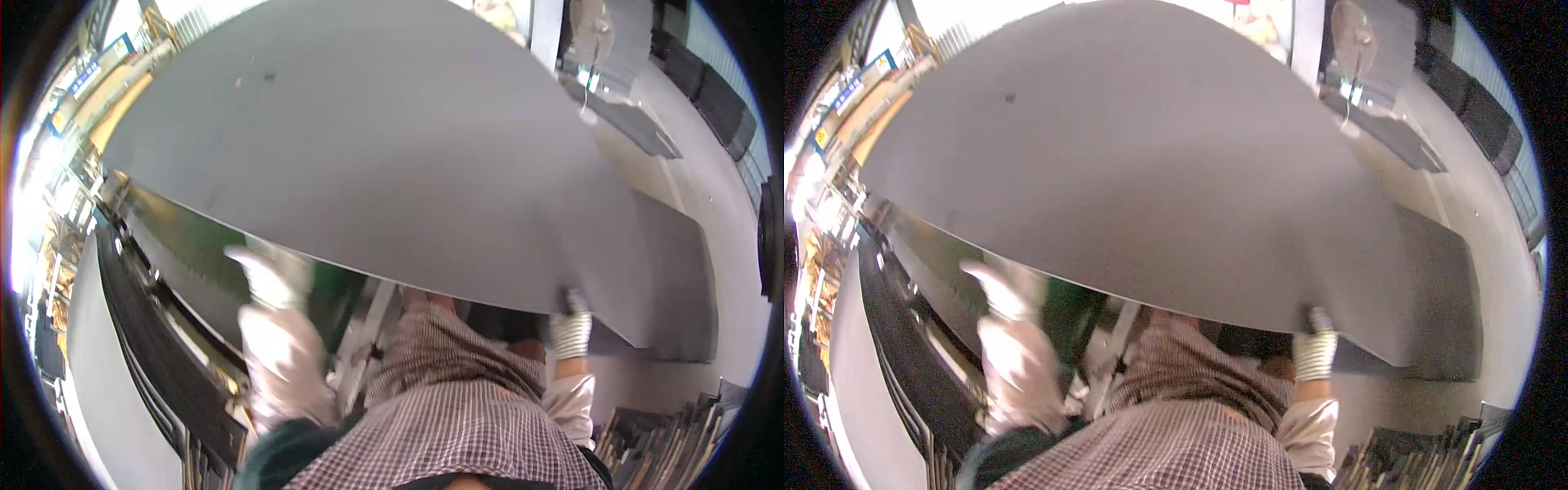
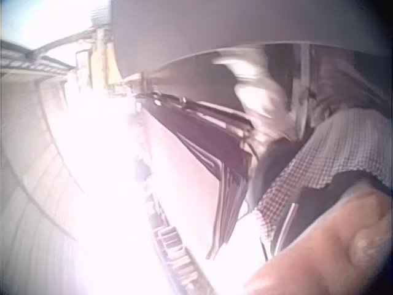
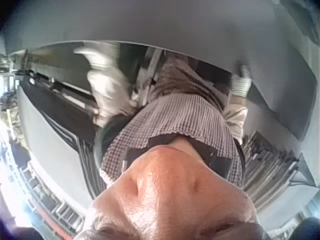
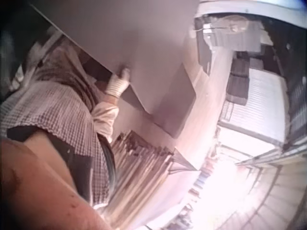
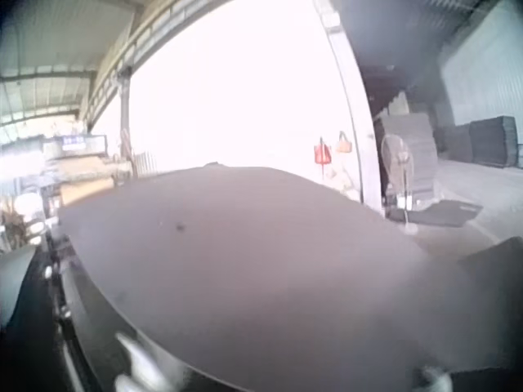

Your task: The recorder is feeding large black foam sheets into an industrial processing machine and stacking them after they come off the line.

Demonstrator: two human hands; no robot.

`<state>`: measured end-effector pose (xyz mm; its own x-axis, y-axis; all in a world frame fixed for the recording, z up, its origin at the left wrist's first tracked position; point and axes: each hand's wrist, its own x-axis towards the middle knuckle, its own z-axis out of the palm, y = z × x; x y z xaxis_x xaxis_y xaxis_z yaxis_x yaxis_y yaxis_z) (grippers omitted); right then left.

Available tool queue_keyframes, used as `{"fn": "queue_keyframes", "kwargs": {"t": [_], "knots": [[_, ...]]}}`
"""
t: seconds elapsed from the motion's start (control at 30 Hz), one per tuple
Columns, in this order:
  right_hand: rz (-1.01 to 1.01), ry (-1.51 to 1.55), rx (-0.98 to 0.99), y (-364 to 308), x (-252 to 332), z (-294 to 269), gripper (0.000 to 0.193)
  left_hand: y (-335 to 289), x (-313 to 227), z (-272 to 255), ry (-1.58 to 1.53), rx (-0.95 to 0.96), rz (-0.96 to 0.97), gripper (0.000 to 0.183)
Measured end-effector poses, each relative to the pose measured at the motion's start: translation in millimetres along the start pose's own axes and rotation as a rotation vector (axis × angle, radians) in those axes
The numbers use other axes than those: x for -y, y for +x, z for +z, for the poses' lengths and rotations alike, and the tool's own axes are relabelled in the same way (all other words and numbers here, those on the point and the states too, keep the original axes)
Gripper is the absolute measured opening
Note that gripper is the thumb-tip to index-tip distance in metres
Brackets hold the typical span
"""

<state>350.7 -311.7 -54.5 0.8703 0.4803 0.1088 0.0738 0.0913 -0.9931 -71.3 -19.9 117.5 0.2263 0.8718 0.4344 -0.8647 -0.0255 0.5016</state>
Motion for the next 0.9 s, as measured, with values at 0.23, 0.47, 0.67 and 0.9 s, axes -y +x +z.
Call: {"fn": "queue_keyframes", "kwargs": {"t": [0.23, 0.47, 0.67, 0.9], "knots": [[0.606, 1.062, 0.077, -48.5, 35.3, 110.2, 0.05, -73.1, 163.6, 65.8, 0.349, -0.451, -0.448, 0.027], [0.448, 0.812, -0.118, 38.8, -49.5, 23.2, 0.036, -27.8, 113.5, -52.4, -0.068, -0.744, -0.248, 0.022], [0.193, 0.474, -0.172, 32.6, 63.3, 97.8, 0.03, -39.1, 146.7, -53.5, 0.418, -0.619, -0.443, 0.032], [0.168, 0.581, -0.143, 31.8, 136.7, 101.9, 0.032, -23.2, 167.1, -44.5, -0.205, -0.76, -0.462, 0.025]]}}
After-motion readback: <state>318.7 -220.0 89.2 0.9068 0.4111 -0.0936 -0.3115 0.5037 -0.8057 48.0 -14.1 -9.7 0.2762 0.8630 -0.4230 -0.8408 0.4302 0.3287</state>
